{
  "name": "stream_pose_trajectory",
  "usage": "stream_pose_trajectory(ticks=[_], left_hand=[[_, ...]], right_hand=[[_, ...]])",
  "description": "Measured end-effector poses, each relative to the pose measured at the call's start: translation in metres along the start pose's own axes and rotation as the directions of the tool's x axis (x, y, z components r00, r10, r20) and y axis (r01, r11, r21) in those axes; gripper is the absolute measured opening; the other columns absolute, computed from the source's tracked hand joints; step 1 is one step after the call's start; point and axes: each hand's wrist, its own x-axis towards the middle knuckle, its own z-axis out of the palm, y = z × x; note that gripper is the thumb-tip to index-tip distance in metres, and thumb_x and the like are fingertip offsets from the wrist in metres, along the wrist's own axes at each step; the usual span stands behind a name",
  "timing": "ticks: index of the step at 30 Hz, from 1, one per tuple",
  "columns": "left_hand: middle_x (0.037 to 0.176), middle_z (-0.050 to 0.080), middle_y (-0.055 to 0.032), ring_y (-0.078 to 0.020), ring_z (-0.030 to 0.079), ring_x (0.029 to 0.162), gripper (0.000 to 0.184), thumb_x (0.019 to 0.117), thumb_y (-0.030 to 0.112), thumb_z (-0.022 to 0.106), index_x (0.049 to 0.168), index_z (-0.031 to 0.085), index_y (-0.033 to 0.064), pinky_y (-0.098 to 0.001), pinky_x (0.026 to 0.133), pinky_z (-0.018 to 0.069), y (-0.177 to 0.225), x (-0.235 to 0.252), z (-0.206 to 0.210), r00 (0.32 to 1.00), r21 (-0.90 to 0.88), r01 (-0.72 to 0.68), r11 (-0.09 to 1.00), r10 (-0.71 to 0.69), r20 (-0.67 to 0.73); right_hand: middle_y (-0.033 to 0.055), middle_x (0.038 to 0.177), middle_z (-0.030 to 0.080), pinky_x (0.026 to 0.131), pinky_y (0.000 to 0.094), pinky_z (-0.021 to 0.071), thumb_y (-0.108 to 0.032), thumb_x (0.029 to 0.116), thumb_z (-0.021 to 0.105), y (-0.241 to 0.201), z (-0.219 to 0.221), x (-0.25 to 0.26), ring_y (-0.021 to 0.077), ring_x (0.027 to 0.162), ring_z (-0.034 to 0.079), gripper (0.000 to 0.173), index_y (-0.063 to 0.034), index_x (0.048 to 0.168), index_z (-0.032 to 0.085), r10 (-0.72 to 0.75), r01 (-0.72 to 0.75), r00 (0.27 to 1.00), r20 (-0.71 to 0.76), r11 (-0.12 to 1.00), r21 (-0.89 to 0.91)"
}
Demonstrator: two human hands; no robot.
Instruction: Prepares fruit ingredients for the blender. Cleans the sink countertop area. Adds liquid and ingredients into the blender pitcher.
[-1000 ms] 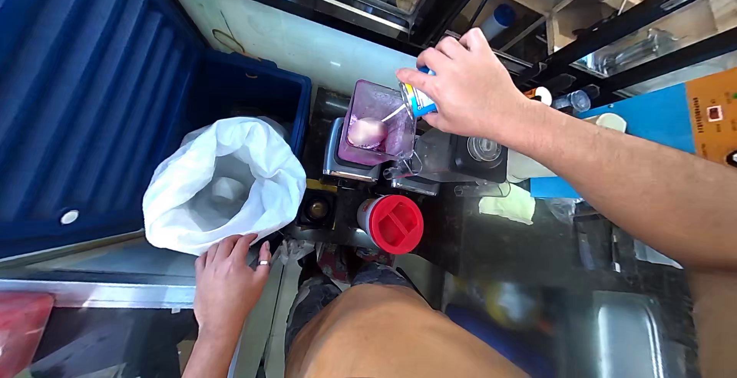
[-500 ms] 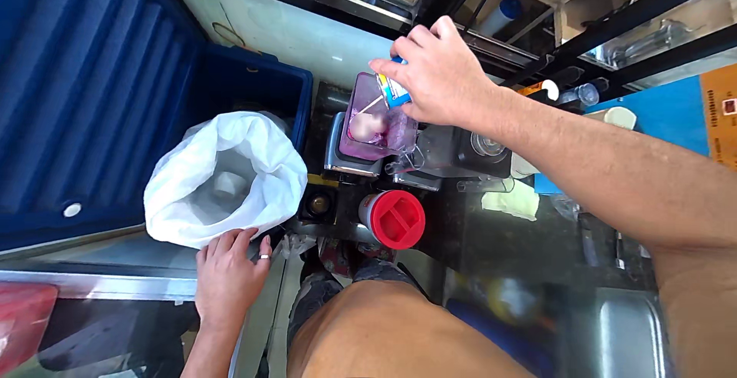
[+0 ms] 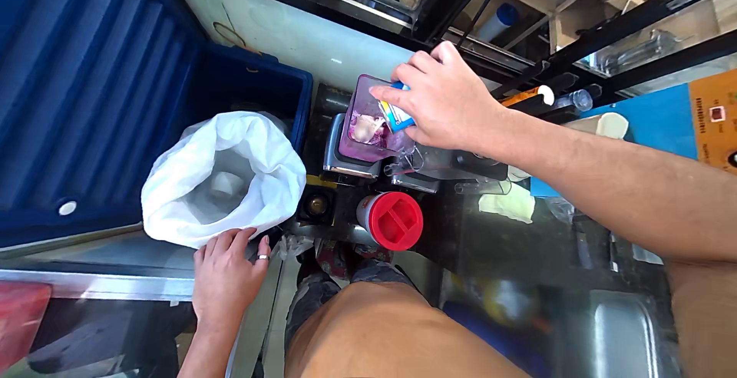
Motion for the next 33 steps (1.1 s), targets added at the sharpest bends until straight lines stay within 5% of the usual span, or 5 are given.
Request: stream_pose_trajectory(ticks=[10,20,33], left_hand=[[0.113,0.071,-0.0116,-0.0338,0.064,0.112,0.048,0.0971,0.052,0.046,0.111,0.074,0.0161,-0.056,0.1,0.0455,-0.002,0.0,0.002,1.0,0.01,-0.006,1.0,0.006,-0.013],[0.113,0.071,-0.0123,-0.0339,0.065,0.112,0.049,0.0964,0.052,0.046,0.112,0.074,0.0156,-0.0566,0.099,0.0459,0.0,0.0,0.0,1.0,0.019,-0.005,1.0,0.005,-0.004],[0.113,0.071,-0.0121,-0.034,0.065,0.112,0.05,0.096,0.053,0.046,0.112,0.074,0.016,-0.0576,0.101,0.0452,0.0,0.001,0.001,1.0,0.01,0.004,1.0,-0.004,-0.001]], right_hand=[[0.0169,0.124,0.062,0.094,0.0602,0.0379,-0.026,0.0814,0.076,0.037,-0.002,0.004,0.0416,0.115,0.055,0.066,-0.0234,0.145,0.057,0.098,-0.097,0.995,0.014,0.993,-0.067],[0.0148,0.123,0.063,0.094,0.0568,0.0392,-0.029,0.0829,0.076,0.013,-0.004,-0.009,0.0383,0.112,0.057,0.064,-0.0264,0.144,0.059,0.028,-0.028,1.0,0.01,0.999,-0.033],[0.016,0.124,0.062,0.094,0.0591,0.0378,-0.028,0.0816,0.076,0.036,-0.002,-0.016,0.04,0.114,0.056,0.066,-0.0251,0.145,0.058,0.088,-0.086,0.996,0.034,0.995,-0.057]])
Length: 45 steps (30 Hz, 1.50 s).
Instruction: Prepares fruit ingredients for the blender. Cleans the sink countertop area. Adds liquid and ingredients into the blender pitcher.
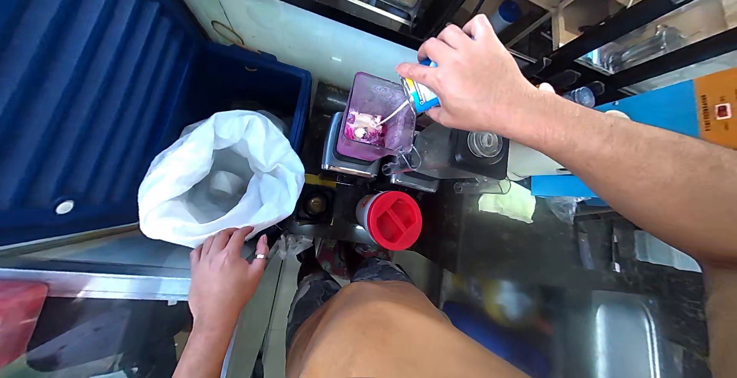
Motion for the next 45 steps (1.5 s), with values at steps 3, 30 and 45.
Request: stream_pose_trajectory(ticks=[3,30,45], left_hand=[[0.113,0.071,-0.0129,-0.0348,0.065,0.111,0.051,0.0963,0.054,0.045,0.113,0.074,0.0152,-0.0575,0.101,0.0449,0.0,0.0,0.0,1.0,0.0,0.001,1.0,-0.001,0.002],[0.111,0.072,-0.011,-0.0326,0.067,0.109,0.052,0.0961,0.056,0.044,0.112,0.075,0.0165,-0.0569,0.099,0.0467,-0.003,-0.001,-0.001,0.999,-0.025,-0.026,0.999,0.025,-0.043],[0.103,0.072,-0.0089,-0.0262,0.066,0.103,0.039,0.0986,0.044,0.052,0.095,0.076,0.0125,-0.048,0.094,0.0496,-0.012,-0.008,-0.01,0.975,-0.343,-0.165,0.925,0.099,-0.201]], right_hand=[[0.0152,0.123,0.063,0.094,0.0582,0.0385,-0.029,0.0824,0.074,-0.008,0.003,-0.008,0.0392,0.113,0.057,0.064,-0.0263,0.144,0.059,-0.033,0.033,0.999,-0.011,0.999,0.013],[0.0129,0.124,0.063,0.094,0.0572,0.0383,-0.031,0.0779,0.078,-0.004,0.004,0.012,0.0369,0.113,0.056,0.07,-0.0287,0.145,0.058,-0.039,0.043,0.996,-0.083,0.998,0.046],[0.0086,0.133,0.062,0.099,0.0597,0.0398,-0.042,0.0752,0.083,-0.019,0.021,-0.01,0.0333,0.123,0.056,0.08,-0.0308,0.148,0.054,0.352,-0.338,0.936,0.019,0.881,0.331]])
